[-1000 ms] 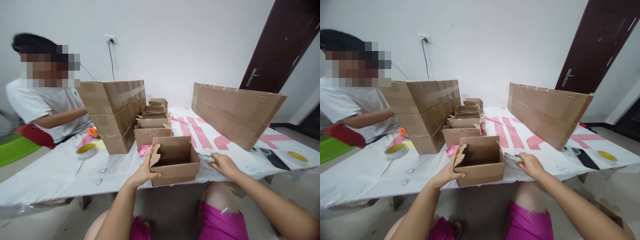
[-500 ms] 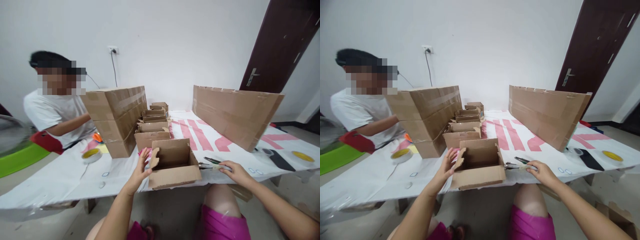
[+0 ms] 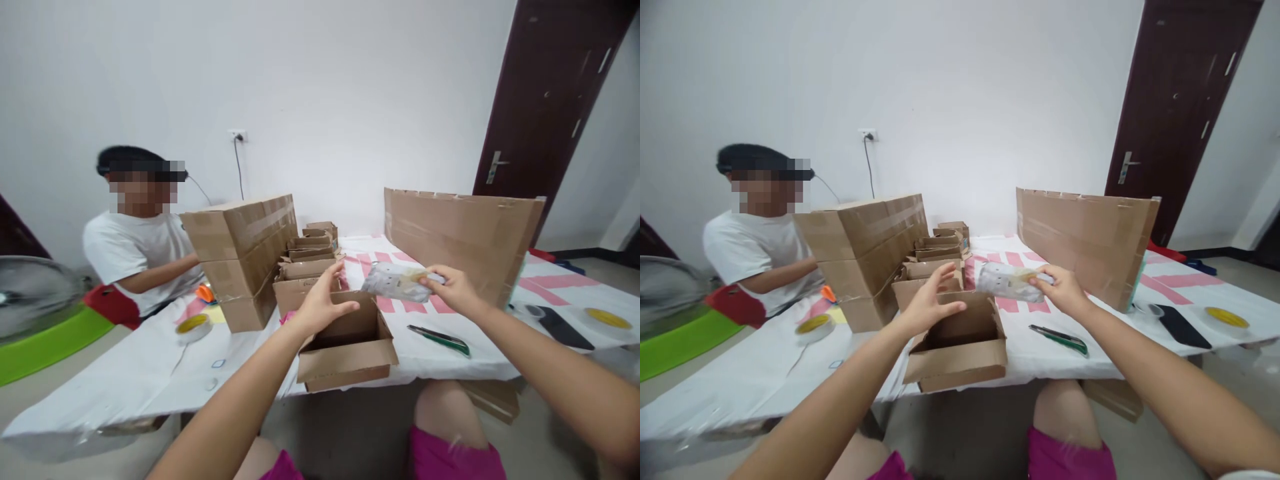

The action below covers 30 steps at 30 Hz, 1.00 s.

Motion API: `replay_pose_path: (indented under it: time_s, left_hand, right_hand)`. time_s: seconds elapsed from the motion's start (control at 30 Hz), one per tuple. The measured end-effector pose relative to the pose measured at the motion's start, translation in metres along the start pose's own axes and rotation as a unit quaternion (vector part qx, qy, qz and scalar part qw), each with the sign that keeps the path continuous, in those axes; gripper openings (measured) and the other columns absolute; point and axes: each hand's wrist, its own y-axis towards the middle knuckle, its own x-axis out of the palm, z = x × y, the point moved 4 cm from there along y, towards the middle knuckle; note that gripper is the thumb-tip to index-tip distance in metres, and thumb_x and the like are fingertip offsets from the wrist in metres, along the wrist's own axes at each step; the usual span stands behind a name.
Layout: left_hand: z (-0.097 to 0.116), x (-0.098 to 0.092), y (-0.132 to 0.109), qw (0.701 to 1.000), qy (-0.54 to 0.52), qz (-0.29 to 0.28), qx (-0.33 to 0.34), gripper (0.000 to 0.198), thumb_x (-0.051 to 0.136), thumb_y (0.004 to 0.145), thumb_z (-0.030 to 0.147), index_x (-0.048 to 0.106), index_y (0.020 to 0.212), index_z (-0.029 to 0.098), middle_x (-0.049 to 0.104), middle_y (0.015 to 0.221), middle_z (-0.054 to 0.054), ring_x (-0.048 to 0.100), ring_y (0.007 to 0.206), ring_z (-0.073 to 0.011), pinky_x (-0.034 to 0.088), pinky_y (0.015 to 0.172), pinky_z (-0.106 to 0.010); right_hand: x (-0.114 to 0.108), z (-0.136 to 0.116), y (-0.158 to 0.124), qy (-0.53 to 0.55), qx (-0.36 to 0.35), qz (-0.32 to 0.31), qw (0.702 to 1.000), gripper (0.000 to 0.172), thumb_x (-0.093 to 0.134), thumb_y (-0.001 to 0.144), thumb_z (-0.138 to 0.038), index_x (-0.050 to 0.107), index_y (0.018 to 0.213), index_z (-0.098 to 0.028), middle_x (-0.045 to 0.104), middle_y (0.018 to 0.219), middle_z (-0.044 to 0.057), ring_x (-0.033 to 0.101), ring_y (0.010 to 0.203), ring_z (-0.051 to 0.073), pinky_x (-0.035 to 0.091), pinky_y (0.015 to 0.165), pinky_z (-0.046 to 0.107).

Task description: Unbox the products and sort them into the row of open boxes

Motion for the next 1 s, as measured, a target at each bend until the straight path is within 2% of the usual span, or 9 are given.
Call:
replay_pose_path:
  time_s: [0.07,0.13,0.2,0.33,0.43,0.57,0.73,0.9,1.0]
  left_hand:
    - [-0.002,0.016,0.011,0.999,-0.021,-0.037,-0.011,0.096,0.086,0.054,0.032,0.04,0.138,0.023,0.049,0.14,-0.013,0.049,0.126,-0.0301,0.041,0.103,-0.044]
    - [-0.009,0.028,0.02,0.992,-0.088,-0.075,-0.048,0.086,0.087,0.05,0.033,0.052,0.127,0.018,0.061,0.125,-0.013,0.058,0.114,-0.0295,0.045,0.098,-0.043]
    - [-0.019,0.031,0.028,0.982,-0.144,-0.089,-0.087,0.07,0.087,0.048,0.038,0.062,0.109,0.014,0.07,0.108,-0.011,0.064,0.1,-0.0281,0.047,0.093,-0.043]
    - [-0.032,0.014,0.045,0.98,-0.167,-0.045,-0.101,0.065,0.087,0.047,0.045,0.064,0.098,0.013,0.073,0.095,-0.009,0.066,0.094,-0.0269,0.046,0.092,-0.043]
    - [-0.036,-0.004,0.055,0.979,-0.175,-0.014,-0.104,0.064,0.087,0.045,0.045,0.064,0.096,0.013,0.073,0.093,-0.009,0.066,0.093,-0.027,0.045,0.092,-0.042]
    - [-0.039,-0.019,0.059,0.978,-0.177,0.015,-0.108,0.063,0.087,0.045,0.046,0.066,0.095,0.013,0.073,0.093,-0.01,0.066,0.091,-0.0269,0.045,0.09,-0.042]
    - [-0.039,-0.02,0.052,0.981,-0.162,0.025,-0.099,0.062,0.085,0.049,0.049,0.067,0.095,0.013,0.073,0.09,-0.01,0.067,0.086,-0.0262,0.047,0.088,-0.043]
    - [-0.023,-0.016,0.033,0.991,-0.121,0.019,-0.053,0.056,0.079,0.058,0.052,0.069,0.096,0.013,0.074,0.089,-0.011,0.067,0.089,-0.0288,0.048,0.087,-0.046]
    - [-0.005,-0.016,0.007,0.997,-0.067,0.025,0.017,0.043,0.078,0.065,0.044,0.071,0.098,0.018,0.072,0.107,-0.011,0.061,0.109,-0.0296,0.037,0.102,-0.048]
  right_hand:
    - [0.012,-0.022,0.003,0.016,-0.026,-0.027,0.999,0.031,0.064,0.077,-0.05,0.069,0.081,-0.019,0.069,0.076,0.001,0.062,0.068,0.017,0.048,0.06,0.026]
    - [0.023,-0.034,0.008,0.022,-0.038,-0.037,0.998,0.03,0.066,0.075,-0.048,0.068,0.082,-0.019,0.068,0.077,0.001,0.061,0.069,0.016,0.047,0.06,0.025]
    - [0.03,-0.034,0.018,0.033,-0.029,-0.029,0.999,0.035,0.071,0.071,-0.047,0.066,0.092,-0.019,0.069,0.089,0.002,0.062,0.074,0.017,0.049,0.064,0.027]
    - [0.049,-0.013,0.043,0.082,0.011,-0.073,0.994,0.07,0.079,0.061,-0.041,0.051,0.122,-0.02,0.062,0.116,0.009,0.062,0.092,0.019,0.052,0.074,0.031]
    - [0.067,-0.002,0.052,0.084,0.025,-0.119,0.989,0.078,0.083,0.058,-0.035,0.047,0.126,-0.019,0.061,0.119,0.012,0.061,0.099,0.022,0.053,0.077,0.034]
    - [0.09,-0.004,0.05,0.081,0.015,-0.137,0.987,0.066,0.076,0.069,-0.03,0.046,0.127,-0.021,0.061,0.122,0.012,0.062,0.099,0.021,0.054,0.077,0.034]
    - [0.104,-0.008,0.048,0.077,-0.006,-0.122,0.99,0.056,0.069,0.076,-0.03,0.046,0.125,-0.019,0.063,0.117,0.013,0.064,0.094,0.021,0.054,0.077,0.036]
    - [0.098,-0.015,0.036,0.072,-0.052,-0.098,0.991,0.041,0.066,0.077,-0.035,0.054,0.112,-0.017,0.067,0.105,0.011,0.064,0.092,0.024,0.054,0.078,0.041]
    - [0.086,-0.023,0.016,0.066,-0.104,-0.067,0.99,0.034,0.066,0.077,-0.034,0.058,0.107,-0.02,0.065,0.111,0.01,0.06,0.105,0.026,0.048,0.093,0.045]
